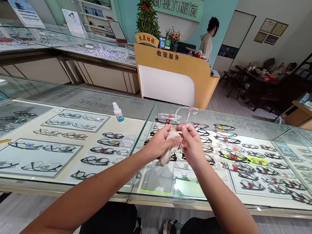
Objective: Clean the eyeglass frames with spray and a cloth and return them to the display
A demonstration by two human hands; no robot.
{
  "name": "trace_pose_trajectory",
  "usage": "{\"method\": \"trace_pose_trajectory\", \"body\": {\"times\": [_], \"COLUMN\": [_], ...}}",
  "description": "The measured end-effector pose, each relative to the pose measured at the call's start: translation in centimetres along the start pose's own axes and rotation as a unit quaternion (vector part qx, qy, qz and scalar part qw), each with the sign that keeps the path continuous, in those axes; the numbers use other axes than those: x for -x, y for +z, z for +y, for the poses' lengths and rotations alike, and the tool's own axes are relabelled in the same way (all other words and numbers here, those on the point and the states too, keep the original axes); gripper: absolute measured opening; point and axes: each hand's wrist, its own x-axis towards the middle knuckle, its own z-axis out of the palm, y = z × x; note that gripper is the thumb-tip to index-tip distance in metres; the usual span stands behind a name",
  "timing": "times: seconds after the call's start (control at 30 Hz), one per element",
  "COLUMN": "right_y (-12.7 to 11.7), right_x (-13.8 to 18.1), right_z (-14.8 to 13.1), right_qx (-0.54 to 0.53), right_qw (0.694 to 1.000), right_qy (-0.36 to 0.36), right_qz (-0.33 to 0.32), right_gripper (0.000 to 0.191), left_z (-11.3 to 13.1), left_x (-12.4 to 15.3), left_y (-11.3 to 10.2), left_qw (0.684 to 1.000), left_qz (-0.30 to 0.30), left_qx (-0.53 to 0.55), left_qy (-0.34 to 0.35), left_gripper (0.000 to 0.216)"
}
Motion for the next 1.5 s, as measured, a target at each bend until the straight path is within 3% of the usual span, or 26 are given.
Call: {"method": "trace_pose_trajectory", "body": {"times": [0.2,0.33,0.5,0.63,0.77,0.87,0.93,1.0,1.07,1.2,1.33,1.5], "right_y": [0.5,-0.3,-1.4,-1.6,-1.6,-1.7,-1.7,-1.7,-1.7,-1.6,-1.7,-1.8], "right_x": [0.5,0.1,-0.6,-0.8,-0.8,-0.8,-0.9,-1.0,-1.0,-1.0,-1.1,-1.2], "right_z": [0.1,-1.5,-3.1,-3.1,-2.9,-2.8,-2.7,-2.6,-2.5,-2.5,-2.3,-1.0], "right_qx": [0.009,0.017,-0.003,-0.001,0.023,0.024,0.026,0.025,0.023,0.032,0.058,0.086], "right_qw": [0.999,0.999,0.999,0.999,0.999,0.999,0.999,0.999,0.998,0.997,0.994,0.991], "right_qy": [-0.016,-0.040,-0.053,-0.036,-0.029,-0.027,-0.034,-0.044,-0.054,-0.069,-0.083,-0.095], "right_qz": [-0.036,0.003,0.003,-0.002,-0.008,-0.008,-0.003,0.004,0.014,0.029,0.038,0.037], "right_gripper": [0.036,0.034,0.029,0.029,0.031,0.032,0.032,0.032,0.031,0.031,0.030,0.026], "left_z": [0.2,0.4,1.8,2.9,3.5,3.9,4.2,4.2,4.1,3.1,2.1,1.3], "left_x": [0.0,-0.4,-1.2,-2.1,-2.9,-3.4,-3.4,-3.2,-2.9,-2.1,-1.8,-0.8], "left_y": [0.2,-0.7,-3.2,-5.9,-8.3,-9.2,-9.1,-8.4,-7.3,-5.5,-4.7,-2.9], "left_qw": [0.999,0.996,0.989,0.961,0.929,0.933,0.950,0.966,0.979,0.994,0.986,0.938], "left_qz": [0.044,0.045,0.109,0.182,0.258,0.288,0.264,0.220,0.175,0.102,0.128,0.223], "left_qx": [-0.014,-0.072,-0.078,-0.142,-0.190,-0.122,-0.039,0.014,0.023,-0.019,-0.092,-0.203], "left_qy": [-0.010,0.027,0.058,0.151,0.186,0.179,0.160,0.131,0.098,0.040,0.057,0.171], "left_gripper": [0.057,0.058,0.055,0.048,0.040,0.022,0.024,0.041,0.051,0.049,0.044,0.029]}}
